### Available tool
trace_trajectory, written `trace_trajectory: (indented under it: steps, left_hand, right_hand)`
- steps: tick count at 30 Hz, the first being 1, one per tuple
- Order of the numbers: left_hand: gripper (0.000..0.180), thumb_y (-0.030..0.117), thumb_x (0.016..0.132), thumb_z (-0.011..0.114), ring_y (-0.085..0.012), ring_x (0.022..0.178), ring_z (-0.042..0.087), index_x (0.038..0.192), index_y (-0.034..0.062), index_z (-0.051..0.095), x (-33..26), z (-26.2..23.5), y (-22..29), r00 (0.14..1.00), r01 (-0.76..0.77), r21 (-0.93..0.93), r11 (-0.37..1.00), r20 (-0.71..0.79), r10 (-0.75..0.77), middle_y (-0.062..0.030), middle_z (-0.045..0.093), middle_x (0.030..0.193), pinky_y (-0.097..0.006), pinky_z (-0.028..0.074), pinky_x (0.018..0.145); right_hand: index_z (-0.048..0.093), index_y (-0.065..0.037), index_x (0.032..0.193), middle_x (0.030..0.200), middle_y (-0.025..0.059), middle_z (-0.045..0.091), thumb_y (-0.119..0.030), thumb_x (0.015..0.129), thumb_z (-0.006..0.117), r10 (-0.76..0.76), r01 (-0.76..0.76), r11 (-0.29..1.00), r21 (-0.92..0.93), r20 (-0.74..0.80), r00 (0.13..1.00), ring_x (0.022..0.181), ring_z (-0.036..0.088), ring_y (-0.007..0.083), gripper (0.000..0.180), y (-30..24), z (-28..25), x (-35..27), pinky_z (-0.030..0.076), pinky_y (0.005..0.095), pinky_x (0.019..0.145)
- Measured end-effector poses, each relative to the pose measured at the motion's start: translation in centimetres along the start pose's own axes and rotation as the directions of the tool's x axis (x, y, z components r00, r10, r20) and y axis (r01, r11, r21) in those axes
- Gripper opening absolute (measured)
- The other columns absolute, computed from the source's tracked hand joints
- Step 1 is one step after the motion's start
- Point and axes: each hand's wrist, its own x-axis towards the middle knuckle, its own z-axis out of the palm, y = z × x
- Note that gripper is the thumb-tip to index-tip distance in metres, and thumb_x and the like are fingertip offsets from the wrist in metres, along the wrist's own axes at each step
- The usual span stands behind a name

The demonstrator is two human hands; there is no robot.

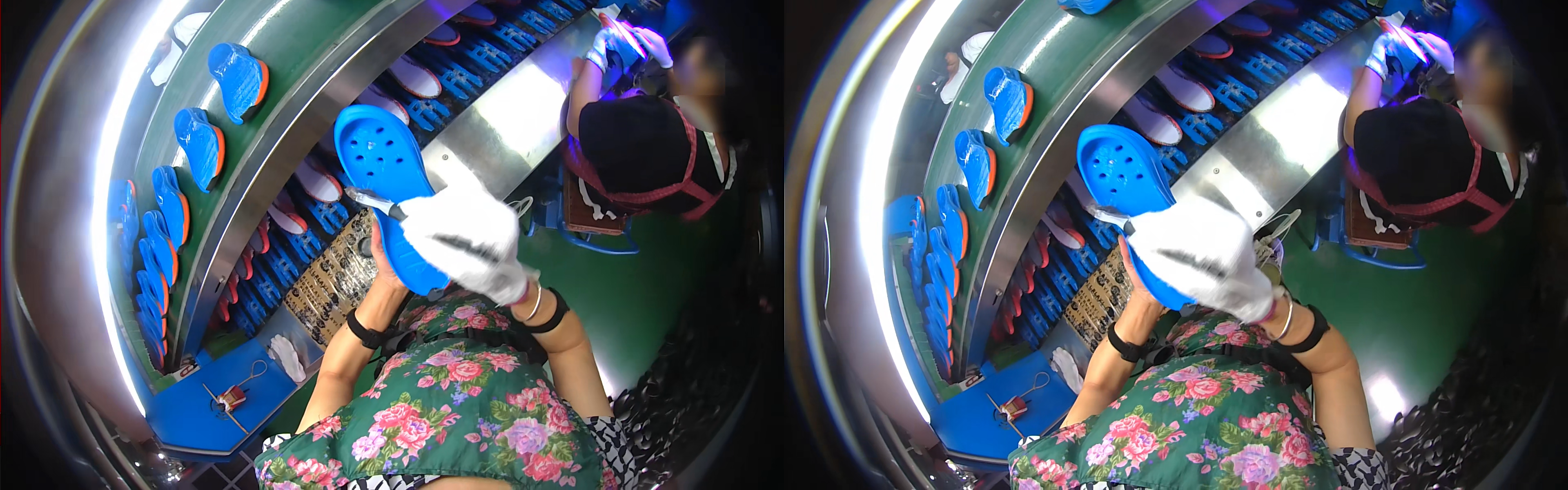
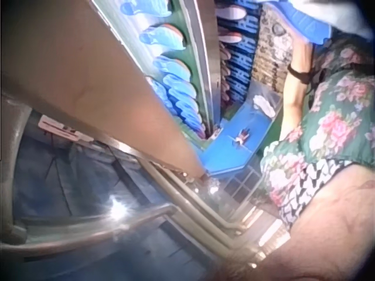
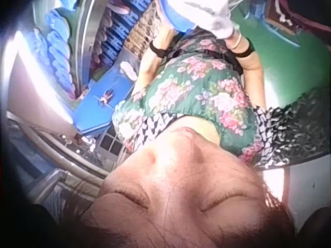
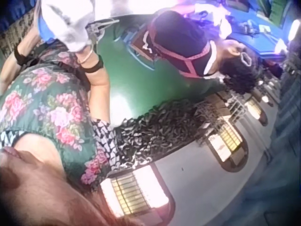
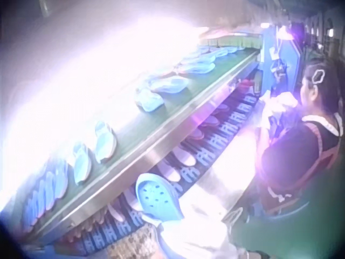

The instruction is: The person picks up a blue shoe sole from a conveyor belt, applies a substance to its surface with a brush, and places it back onto the belt, repeating the process for a second sole.

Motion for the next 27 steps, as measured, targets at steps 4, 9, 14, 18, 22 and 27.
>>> trace_trajectory:
  steps: [4,9,14,18,22,27]
  left_hand:
    - [0.100,0.076,0.086,0.058,-0.0359,0.142,0.044,0.159,0.0125,0.033,0.7,-0.5,1.1,0.999,-0.040,-0.063,0.997,-0.004,0.040,-0.0133,0.041,0.159,-0.058,0.032,0.119]
    - [0.111,0.077,0.083,0.062,-0.0373,0.139,0.047,0.161,0.0083,0.020,3.1,3.2,1.4,0.994,-0.102,0.219,0.970,-0.024,0.110,-0.0187,0.035,0.161,-0.058,0.039,0.115]
    - [0.106,0.076,0.087,0.057,-0.0426,0.141,0.043,0.162,0.0119,0.019,3.6,4.1,1.7,0.977,-0.135,-0.093,0.986,0.152,0.148,-0.0199,0.036,0.160,-0.062,0.037,0.115]
    - [0.106,0.076,0.085,0.062,-0.0508,0.136,0.045,0.159,0.0093,0.024,4.2,4.3,2.2,0.988,-0.047,-0.106,0.993,0.142,0.062,-0.0126,0.039,0.158,-0.068,0.046,0.105]
    - [0.104,0.075,0.086,0.061,-0.0503,0.132,0.048,0.158,0.0082,0.026,4.3,5.7,2.3,0.984,-0.098,-0.161,0.982,0.132,0.120,-0.0128,0.042,0.156,-0.068,0.049,0.102]
    - [0.105,0.077,0.085,0.061,-0.0510,0.131,0.049,0.158,0.0099,0.027,4.9,6.4,2.5,0.986,-0.057,-0.156,0.986,0.145,0.080,-0.0243,0.048,0.149,-0.066,0.051,0.098]
  right_hand:
    - [0.076,-0.002,0.107,0.103,0.0114,0.076,-0.002,0.081,0.077,0.014,-0.022,0.996,-0.083,-0.099,0.995,0.094,0.073,0.0264,0.026,1.9,-0.4,-0.3,0.058,0.0374,0.083]
    - [0.077,-0.002,0.096,0.103,0.0159,0.076,0.001,0.080,0.077,-0.139,0.133,0.983,-0.130,-0.033,0.990,0.091,0.073,0.0234,0.017,1.6,1.0,-1.0,0.058,0.0369,0.078]
    - [0.077,-0.001,0.098,0.103,0.0167,0.076,0.003,0.080,0.076,0.005,-0.005,1.000,-0.004,-0.148,0.989,0.091,0.074,0.0263,0.019,2.3,0.7,-1.2,0.058,0.0368,0.080]
    - [0.079,-0.004,0.100,0.105,0.0124,0.077,-0.004,0.079,0.079,-0.102,0.103,0.993,-0.056,0.012,0.995,0.093,0.073,0.0268,0.021,1.4,1.2,-2.2,0.056,0.0397,0.086]
    - [0.078,-0.004,0.096,0.102,0.0134,0.077,-0.004,0.077,0.082,0.195,-0.183,0.964,0.191,-0.043,0.980,0.091,0.073,0.0257,0.019,1.8,1.0,-2.3,0.056,0.0371,0.085]
    - [0.077,-0.009,0.108,0.107,0.0095,0.075,-0.005,0.082,0.078,-0.199,0.203,0.978,-0.047,0.080,0.977,0.091,0.072,0.0251,0.026,2.2,2.0,-3.6,0.059,0.0381,0.081]
